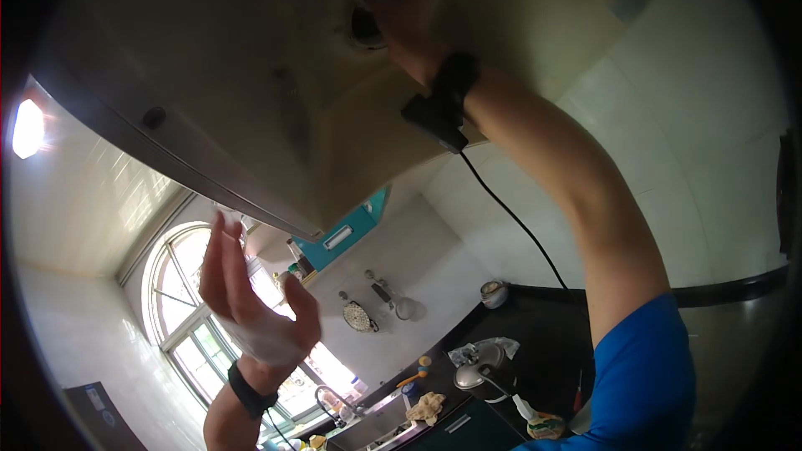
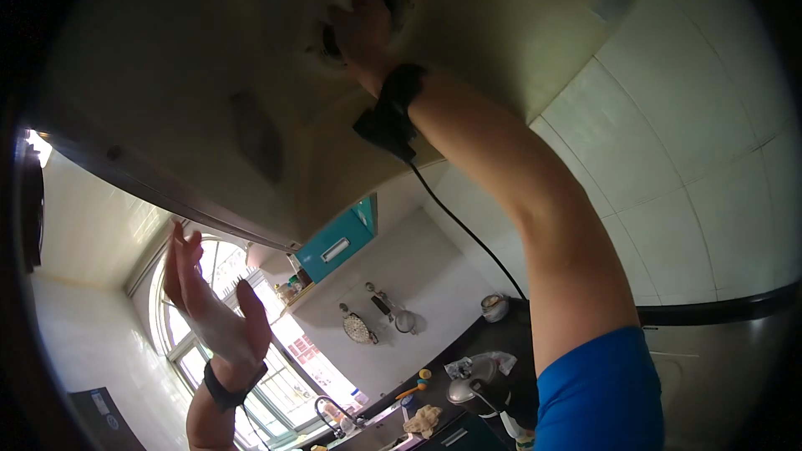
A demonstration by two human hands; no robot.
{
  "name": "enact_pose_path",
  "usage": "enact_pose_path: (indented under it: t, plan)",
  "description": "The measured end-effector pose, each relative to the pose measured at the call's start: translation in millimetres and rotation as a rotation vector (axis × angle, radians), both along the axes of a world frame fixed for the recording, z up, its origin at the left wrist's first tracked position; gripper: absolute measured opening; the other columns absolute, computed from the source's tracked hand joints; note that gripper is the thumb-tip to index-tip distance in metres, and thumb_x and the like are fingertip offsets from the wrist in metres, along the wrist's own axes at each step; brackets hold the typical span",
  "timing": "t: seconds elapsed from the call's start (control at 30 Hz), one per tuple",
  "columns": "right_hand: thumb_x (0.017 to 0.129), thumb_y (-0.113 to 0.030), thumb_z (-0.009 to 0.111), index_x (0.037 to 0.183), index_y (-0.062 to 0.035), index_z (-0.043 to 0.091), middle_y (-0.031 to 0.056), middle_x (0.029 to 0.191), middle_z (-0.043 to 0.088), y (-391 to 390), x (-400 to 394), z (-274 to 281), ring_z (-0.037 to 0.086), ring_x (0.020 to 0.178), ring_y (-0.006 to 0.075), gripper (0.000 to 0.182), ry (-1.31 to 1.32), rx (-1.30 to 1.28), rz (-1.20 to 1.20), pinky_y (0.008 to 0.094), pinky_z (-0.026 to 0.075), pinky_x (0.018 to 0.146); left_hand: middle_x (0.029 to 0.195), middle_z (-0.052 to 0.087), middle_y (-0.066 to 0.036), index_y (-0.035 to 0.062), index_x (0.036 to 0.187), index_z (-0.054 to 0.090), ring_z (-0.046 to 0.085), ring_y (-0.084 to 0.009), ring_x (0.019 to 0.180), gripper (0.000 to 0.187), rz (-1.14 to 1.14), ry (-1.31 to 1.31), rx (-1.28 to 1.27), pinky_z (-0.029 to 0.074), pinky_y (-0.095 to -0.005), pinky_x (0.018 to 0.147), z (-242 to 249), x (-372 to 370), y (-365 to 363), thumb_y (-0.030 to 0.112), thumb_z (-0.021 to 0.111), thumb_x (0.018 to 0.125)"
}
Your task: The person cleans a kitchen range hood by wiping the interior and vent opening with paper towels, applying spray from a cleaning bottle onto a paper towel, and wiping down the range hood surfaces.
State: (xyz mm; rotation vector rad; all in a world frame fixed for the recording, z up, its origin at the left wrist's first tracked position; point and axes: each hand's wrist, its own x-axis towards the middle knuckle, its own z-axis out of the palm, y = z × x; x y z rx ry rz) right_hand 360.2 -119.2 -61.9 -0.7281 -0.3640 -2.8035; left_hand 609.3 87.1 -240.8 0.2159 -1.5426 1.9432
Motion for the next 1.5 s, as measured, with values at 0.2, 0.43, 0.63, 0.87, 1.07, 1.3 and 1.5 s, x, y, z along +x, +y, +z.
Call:
enact_pose_path:
  t: [0.2,0.43,0.63,0.87,1.07,1.3,1.5]
  plan:
    - [0.078,-0.018,0.075,0.113,-0.0054,0.063,0.0147,0.108,0.069,-30.4,31.9,-7.3,0.067,0.099,0.0343,0.039,0.101,0.154,-0.398,0.0434,0.052,0.089,0.136,0.054,-0.019,0.0035,0.127,0.06,0.056,-0.0354,0.119,0.054,0.335,-0.088,0.434,0.046,-0.0462,0.1,-5.2,-18.6,-57.6,-0.006,0.057,0.073]
    - [0.085,-0.011,0.06,0.116,-0.0123,0.066,0.0111,0.1,0.072,-107.9,27.7,-33.2,0.07,0.092,0.0333,0.032,0.348,0.323,-0.953,0.0452,0.054,0.084,0.139,0.052,-0.018,0.0037,0.133,0.053,0.05,-0.0347,0.128,0.05,0.826,-0.028,0.181,0.041,-0.0468,0.106,39.5,-29.9,-166.2,0.015,0.056,0.085]
    - [0.086,-0.005,0.056,0.119,-0.0091,0.063,0.0151,0.102,0.071,-108.7,-13.4,-43.9,0.069,0.092,0.0359,0.035,0.383,0.442,-0.91,0.0465,0.056,0.079,0.134,0.054,-0.014,0.007,0.126,0.057,0.051,-0.0319,0.125,0.041,0.771,0.14,0.212,0.041,-0.0439,0.106,57.7,-16.2,-198.5,0.013,0.055,0.085]
    - [0.082,-0.002,0.057,0.124,-0.0103,0.059,0.0171,0.099,0.07,-134.6,-13.0,-37.3,0.069,0.092,0.0363,0.043,0.337,0.476,-0.939,0.0479,0.055,0.079,0.133,0.054,-0.013,0.0088,0.128,0.053,0.052,-0.0292,0.122,0.041,0.746,0.018,0.006,0.043,-0.0406,0.102,61.8,12.0,-209.4,0.02,0.052,0.088]
    - [0.085,-0.004,0.057,0.124,-0.0115,0.059,0.0171,0.111,0.067,-143.3,-12.6,-46.0,0.065,0.103,0.0352,0.04,0.253,0.277,-1.198,0.0473,0.054,0.086,0.139,0.049,-0.012,0.0076,0.133,0.049,0.048,-0.0281,0.126,0.045,0.806,0.022,0.05,0.04,-0.0427,0.107,59.5,11.7,-207.4,0.02,0.051,0.09]
    - [0.088,-0.011,0.058,0.121,-0.0137,0.062,0.0123,0.109,0.068,-149.9,-4.6,-24.3,0.064,0.105,0.0308,0.034,0.203,0.278,-1.281,0.047,0.052,0.087,0.146,0.046,-0.015,0.0046,0.139,0.046,0.048,-0.0317,0.13,0.061,0.839,0.013,0.043,0.041,-0.043,0.107,61.0,21.7,-208.5,0.004,0.059,0.08]
    - [0.085,-0.012,0.06,0.119,-0.0115,0.062,0.0126,0.109,0.068,-106.0,34.8,-23.7,0.064,0.105,0.0319,0.034,0.293,0.173,-0.804,0.047,0.051,0.09,0.147,0.045,-0.015,0.0054,0.139,0.046,0.046,-0.0324,0.131,0.062,0.805,0.033,0.149,0.039,-0.0421,0.109,63.2,10.4,-204.4,0.002,0.059,0.079]
